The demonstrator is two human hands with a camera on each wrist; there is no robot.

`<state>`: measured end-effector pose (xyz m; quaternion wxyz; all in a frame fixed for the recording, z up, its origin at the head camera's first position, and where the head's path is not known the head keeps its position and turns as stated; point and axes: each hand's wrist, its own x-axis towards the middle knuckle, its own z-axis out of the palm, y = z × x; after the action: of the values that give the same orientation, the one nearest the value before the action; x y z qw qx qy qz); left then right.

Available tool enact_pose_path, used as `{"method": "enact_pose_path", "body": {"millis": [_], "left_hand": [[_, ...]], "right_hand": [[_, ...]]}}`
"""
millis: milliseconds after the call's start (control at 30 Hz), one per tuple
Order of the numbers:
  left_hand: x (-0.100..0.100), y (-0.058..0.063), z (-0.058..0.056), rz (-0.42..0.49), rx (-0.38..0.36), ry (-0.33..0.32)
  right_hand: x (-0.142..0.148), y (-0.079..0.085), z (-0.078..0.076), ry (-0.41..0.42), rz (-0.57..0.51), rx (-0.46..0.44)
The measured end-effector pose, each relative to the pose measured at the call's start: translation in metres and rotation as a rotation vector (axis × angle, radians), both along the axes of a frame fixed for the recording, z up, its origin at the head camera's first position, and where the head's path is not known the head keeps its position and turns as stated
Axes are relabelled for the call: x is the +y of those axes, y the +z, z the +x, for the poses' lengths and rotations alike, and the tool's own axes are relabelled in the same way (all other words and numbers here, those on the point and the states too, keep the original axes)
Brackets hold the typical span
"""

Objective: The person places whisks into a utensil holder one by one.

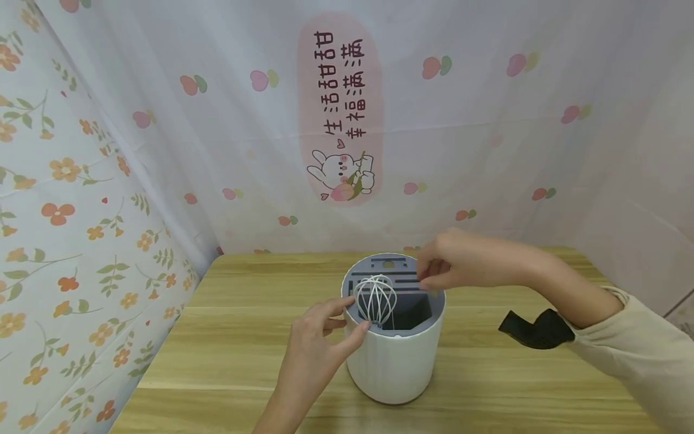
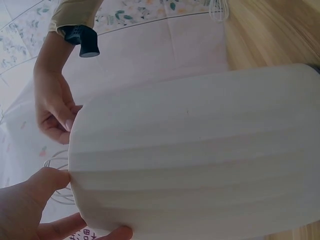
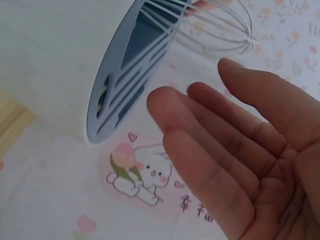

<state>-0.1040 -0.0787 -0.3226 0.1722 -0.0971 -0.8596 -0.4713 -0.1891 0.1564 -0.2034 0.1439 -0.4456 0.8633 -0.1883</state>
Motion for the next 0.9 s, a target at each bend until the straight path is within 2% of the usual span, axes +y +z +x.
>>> {"method": "enact_pose_path", "body": {"millis": [233, 333, 433, 567, 733, 900], "left_hand": [[0.002, 0.001, 0.0, 0.006, -0.002, -0.006], [0.002, 0.0, 0.0, 0.004, 0.009, -0.007], [0.002, 0.0, 0.0, 0.002, 0.022, -0.003], [0.002, -0.001, 0.001, 0.008, 0.021, -0.003], [0.002, -0.001, 0.001, 0.017, 0.005, 0.004], [0.002, -0.001, 0.001, 0.02, -0.005, 0.011]], "right_hand": [[0.033, 0.001, -0.003, -0.089, 0.006, 0.104], [0.05, -0.001, -0.007, -0.13, 0.018, 0.122], [0.07, -0.005, -0.012, -0.195, 0.031, 0.101], [0.103, -0.015, -0.022, -0.272, 0.023, 0.03], [0.147, -0.03, -0.036, -0.369, 0.007, -0.077], [0.186, -0.048, -0.044, -0.457, 0.011, -0.124]]}}
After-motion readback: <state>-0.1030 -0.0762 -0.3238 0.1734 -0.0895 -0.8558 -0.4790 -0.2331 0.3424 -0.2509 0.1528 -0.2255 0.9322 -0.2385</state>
